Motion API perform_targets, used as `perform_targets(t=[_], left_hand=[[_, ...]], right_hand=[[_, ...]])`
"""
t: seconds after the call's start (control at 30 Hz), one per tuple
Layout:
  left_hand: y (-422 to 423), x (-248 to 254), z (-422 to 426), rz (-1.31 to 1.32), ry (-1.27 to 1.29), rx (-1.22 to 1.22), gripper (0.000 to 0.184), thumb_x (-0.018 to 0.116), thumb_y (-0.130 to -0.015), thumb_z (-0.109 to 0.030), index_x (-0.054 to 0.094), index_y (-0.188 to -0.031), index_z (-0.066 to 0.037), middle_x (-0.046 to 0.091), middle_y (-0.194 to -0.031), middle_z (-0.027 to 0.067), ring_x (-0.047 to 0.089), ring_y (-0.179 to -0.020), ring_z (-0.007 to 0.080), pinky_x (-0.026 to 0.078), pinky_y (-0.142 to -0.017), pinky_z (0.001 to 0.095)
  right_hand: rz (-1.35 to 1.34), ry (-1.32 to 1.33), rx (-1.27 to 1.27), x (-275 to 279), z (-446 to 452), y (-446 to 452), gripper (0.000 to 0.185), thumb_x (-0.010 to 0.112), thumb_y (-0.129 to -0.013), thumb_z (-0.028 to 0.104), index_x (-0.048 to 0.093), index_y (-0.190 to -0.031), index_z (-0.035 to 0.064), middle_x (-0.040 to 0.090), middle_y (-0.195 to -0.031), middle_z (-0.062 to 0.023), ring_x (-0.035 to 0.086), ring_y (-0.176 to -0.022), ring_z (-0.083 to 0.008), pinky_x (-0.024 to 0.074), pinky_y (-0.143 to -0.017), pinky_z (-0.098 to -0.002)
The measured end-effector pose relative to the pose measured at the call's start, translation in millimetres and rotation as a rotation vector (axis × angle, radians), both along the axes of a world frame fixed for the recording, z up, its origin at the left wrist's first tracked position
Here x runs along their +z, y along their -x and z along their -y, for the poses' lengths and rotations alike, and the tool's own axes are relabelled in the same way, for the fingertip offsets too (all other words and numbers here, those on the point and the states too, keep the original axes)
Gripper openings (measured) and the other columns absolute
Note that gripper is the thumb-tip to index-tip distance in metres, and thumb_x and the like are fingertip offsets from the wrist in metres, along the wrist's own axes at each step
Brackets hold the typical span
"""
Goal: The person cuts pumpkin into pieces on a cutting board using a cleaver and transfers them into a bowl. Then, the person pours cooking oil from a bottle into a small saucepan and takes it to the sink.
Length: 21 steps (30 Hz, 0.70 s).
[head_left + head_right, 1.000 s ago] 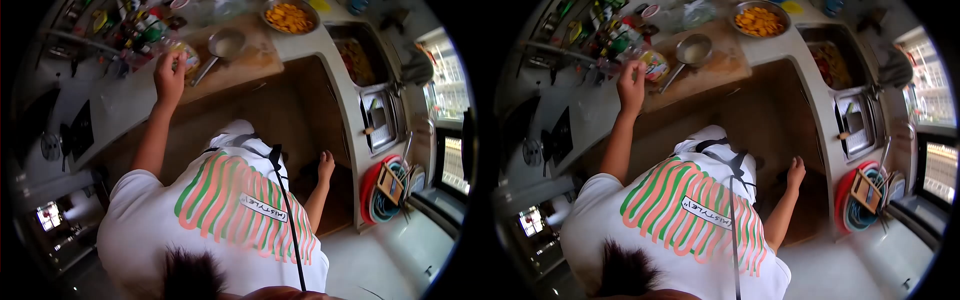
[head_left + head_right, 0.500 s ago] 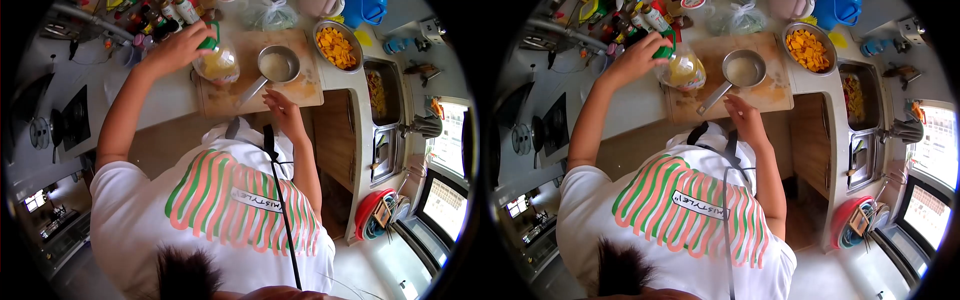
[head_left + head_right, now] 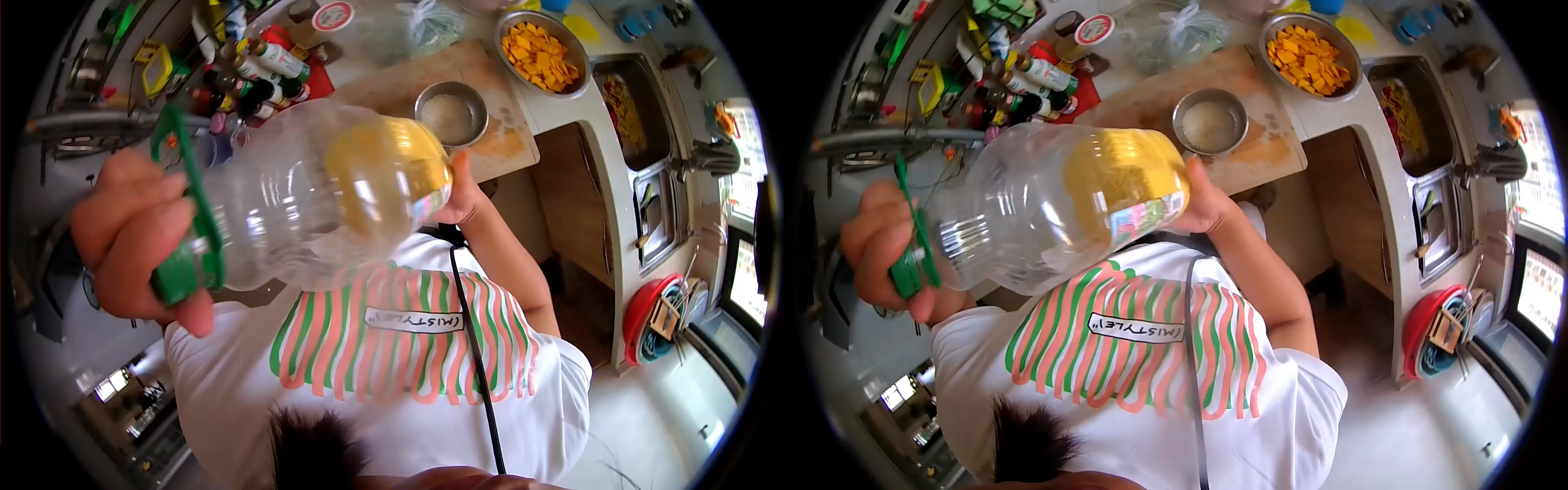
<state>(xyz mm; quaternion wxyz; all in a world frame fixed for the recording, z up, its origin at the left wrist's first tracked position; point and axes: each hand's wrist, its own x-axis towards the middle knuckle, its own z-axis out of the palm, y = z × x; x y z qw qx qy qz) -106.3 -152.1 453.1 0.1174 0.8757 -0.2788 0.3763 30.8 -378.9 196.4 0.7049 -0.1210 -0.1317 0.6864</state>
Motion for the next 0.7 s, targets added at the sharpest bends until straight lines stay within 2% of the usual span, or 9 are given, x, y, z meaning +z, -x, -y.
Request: perform_targets(t=[0.03, 0.1, 0.13, 0.23, 0.27, 0.37, 0.53, 0.63, 0.7], left_hand=[[1, 3, -8, -0.05, -0.021, -0.032, 0.064, 0.051, -0.092, -0.061, 0.06, -0.107, 0.0, 0.06, -0.084, 0.0144, 0.055, -0.065, 0.0238, 0.041, -0.052, 0.0353], [-6, -2, -2, -0.15, -0.09, 0.225, 0.06, 0.045, -0.095, -0.06, 0.06, -0.106, -0.002, 0.055, -0.074, 0.0125, 0.053, -0.059, 0.0266, 0.04, -0.05, 0.0372], [-14, -4, 2, -0.181, -0.122, 0.323, 0.059, 0.042, -0.096, -0.059, 0.061, -0.105, -0.003, 0.053, -0.068, 0.0117, 0.053, -0.057, 0.0284, 0.04, -0.05, 0.0382], [-37, -32, -13, -0.19, -0.002, 0.16, 0.046, 0.044, -0.1, -0.041, 0.063, -0.096, 0.001, 0.057, -0.074, 0.0153, 0.056, -0.058, 0.0321, 0.047, -0.054, 0.0386], [-42, -32, -9, -0.08, -0.224, 0.222, 0.036, 0.044, -0.1, -0.031, 0.06, -0.097, 0.002, 0.058, -0.076, 0.0169, 0.058, -0.059, 0.0327, 0.049, -0.056, 0.0369], [-54, -44, 8, -0.404, 0.07, 0.487, 0.025, 0.042, -0.1, -0.02, 0.056, -0.092, -0.001, 0.058, -0.075, 0.0137, 0.057, -0.057, 0.0318, 0.044, -0.054, 0.0379], [-79, -64, -3, -0.928, 0.502, 0.677, 0.038, 0.041, -0.104, -0.041, 0.056, -0.102, -0.006, 0.042, -0.071, 0.0031, 0.038, -0.067, 0.0138, 0.04, -0.061, 0.0307], [-88, -57, 11, -0.988, 0.721, 0.572, 0.044, 0.04, -0.103, -0.046, 0.058, -0.107, -0.007, 0.049, -0.073, 0.0007, 0.043, -0.072, 0.0107, 0.042, -0.065, 0.0273], [-96, -61, 27, -0.76, 0.611, 0.326, 0.042, 0.044, -0.102, -0.043, 0.053, -0.12, -0.006, 0.055, -0.096, 0.0022, 0.049, -0.082, 0.0092, 0.043, -0.071, 0.0252]], right_hand=[[-0.047, 0.097, -0.066, 3, 0, 4, 0.092, 0.06, -0.079, 0.072, 0.038, -0.148, 0.016, 0.045, -0.147, -0.0088, 0.046, -0.132, -0.028, 0.0371, -0.108, -0.053], [-0.311, 0.135, -0.147, -1, 3, 7, 0.071, 0.059, -0.086, 0.049, 0.041, -0.144, 0.0123, 0.05, -0.143, -0.0085, 0.051, -0.127, -0.0283, 0.04, -0.105, -0.05], [-0.318, 0.138, -0.174, 2, 10, 6, 0.066, 0.056, -0.087, 0.048, 0.044, -0.142, 0.0124, 0.054, -0.138, -0.0079, 0.055, -0.122, -0.0276, 0.0439, -0.101, -0.0476], [-0.256, 0.216, -0.375, -6, 29, 5, 0.069, 0.059, -0.084, 0.048, 0.044, -0.141, 0.0101, 0.056, -0.135, -0.0084, 0.056, -0.12, -0.0266, 0.0433, -0.101, -0.0448], [-0.184, 0.234, -0.447, -16, 37, 6, 0.07, 0.058, -0.083, 0.049, 0.046, -0.14, 0.0098, 0.056, -0.134, -0.0089, 0.055, -0.121, -0.0272, 0.0438, -0.101, -0.046], [-0.054, 0.31, -0.652, -17, 62, 3, 0.072, 0.061, -0.08, 0.045, 0.046, -0.139, 0.0077, 0.057, -0.132, -0.0096, 0.055, -0.121, -0.0274, 0.0438, -0.102, -0.0448], [0.183, 0.325, -1.03, -2, 82, -3, 0.08, 0.068, -0.075, 0.034, 0.038, -0.143, 0.0049, 0.053, -0.136, -0.0103, 0.054, -0.122, -0.0266, 0.0441, -0.104, -0.0424], [0.128, 0.285, -1.058, -8, 98, -5, 0.077, 0.066, -0.076, 0.035, 0.04, -0.141, 0.0047, 0.053, -0.136, -0.011, 0.054, -0.122, -0.0268, 0.0453, -0.102, -0.043], [0.043, 0.277, -1.046, -13, 105, -5, 0.074, 0.065, -0.077, 0.036, 0.042, -0.14, 0.0046, 0.053, -0.136, -0.0113, 0.055, -0.121, -0.0269, 0.0455, -0.102, -0.0431]])
